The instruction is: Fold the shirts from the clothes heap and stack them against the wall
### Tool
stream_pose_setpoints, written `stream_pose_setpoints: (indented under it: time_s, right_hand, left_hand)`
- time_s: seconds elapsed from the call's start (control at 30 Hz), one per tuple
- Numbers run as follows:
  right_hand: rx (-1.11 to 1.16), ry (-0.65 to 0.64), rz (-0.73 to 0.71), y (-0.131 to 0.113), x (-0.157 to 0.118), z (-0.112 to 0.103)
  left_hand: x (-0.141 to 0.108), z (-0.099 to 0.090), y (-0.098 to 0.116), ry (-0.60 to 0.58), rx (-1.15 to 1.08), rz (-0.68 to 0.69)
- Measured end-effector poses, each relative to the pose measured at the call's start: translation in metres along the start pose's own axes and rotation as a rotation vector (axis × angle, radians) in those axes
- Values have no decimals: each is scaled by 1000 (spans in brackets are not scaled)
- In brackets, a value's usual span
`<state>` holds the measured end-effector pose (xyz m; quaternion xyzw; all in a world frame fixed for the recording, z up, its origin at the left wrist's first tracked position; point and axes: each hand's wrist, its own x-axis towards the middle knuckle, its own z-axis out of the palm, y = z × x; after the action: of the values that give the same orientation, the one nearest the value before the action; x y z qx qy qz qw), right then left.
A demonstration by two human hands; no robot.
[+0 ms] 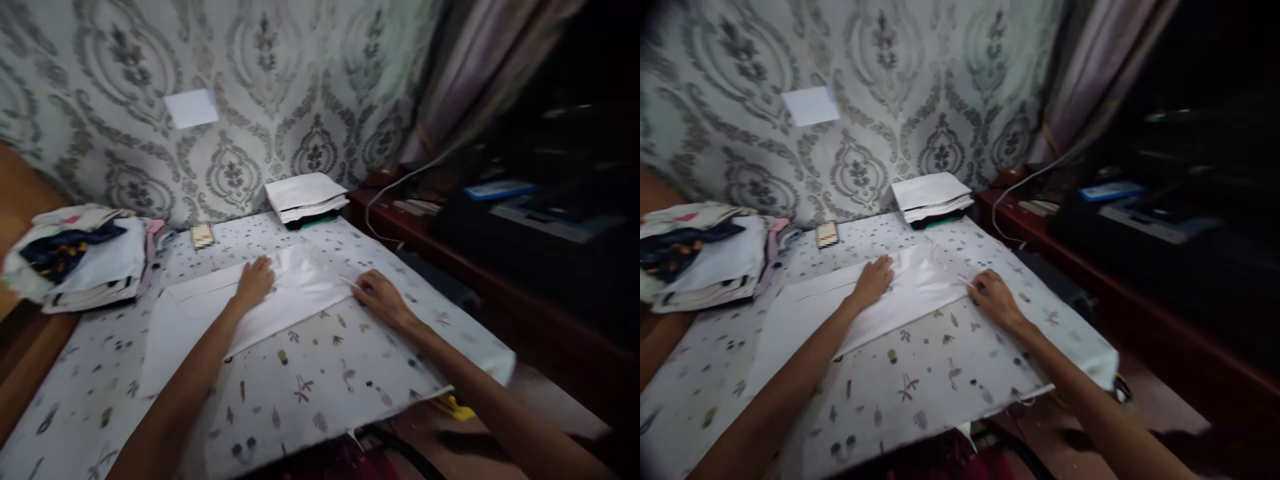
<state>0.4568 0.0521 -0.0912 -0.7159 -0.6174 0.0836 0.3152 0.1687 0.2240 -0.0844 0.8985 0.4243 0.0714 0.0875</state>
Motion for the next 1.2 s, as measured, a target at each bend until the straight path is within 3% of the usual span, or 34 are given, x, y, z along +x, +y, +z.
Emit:
stream_pose_setpoints:
  time_s: [0.1,0.23,0.33,0.43,0.5,0.6,0.7,0.77,0.83,0.93,1.0,1.1,1.2]
  right_hand:
    - [-45,96,-55,2,-2,6]
    - [-60,202,-176,-23,-3,16]
    - [35,51,-310,-78,-4,30]
    - [157,-248,-515,-156,-9,58]
    - [184,-379,-697,-209,-15,84]
    - [128,-491,-914,-271,-26,122]
    - [98,-532,-974,-298,-29,142]
    - [121,-492,-892,-292,-25,140]
    - [178,-394,-719,-268,-18,126]
    - [253,-166,-338,-202,-14,88]
    - [203,1,-55,-151,-18,59]
    - [31,194,195,-86,-29,26]
    - [-115,213,320,-50,-35,14]
  left_hand:
    - [-8,-6,-16,-35,-66,15]
    - [-39,-23,-66,63,-130,11]
    - [-67,-42,-118,169,-68,-154]
    - [-90,-60,-168,220,-28,-340]
    - [-101,-68,-193,218,-23,-412]
    - [-111,-72,-215,195,-16,-442]
    - [-119,-73,-222,176,-8,-408]
    - [-123,-74,-224,164,-7,-370]
    - [-124,-77,-226,153,-13,-327]
    - [-113,-78,-227,175,19,-349]
    - [-94,-78,-216,233,47,-362]
    - [-48,-77,-172,285,-68,-188]
    - [11,-72,-105,179,-351,28]
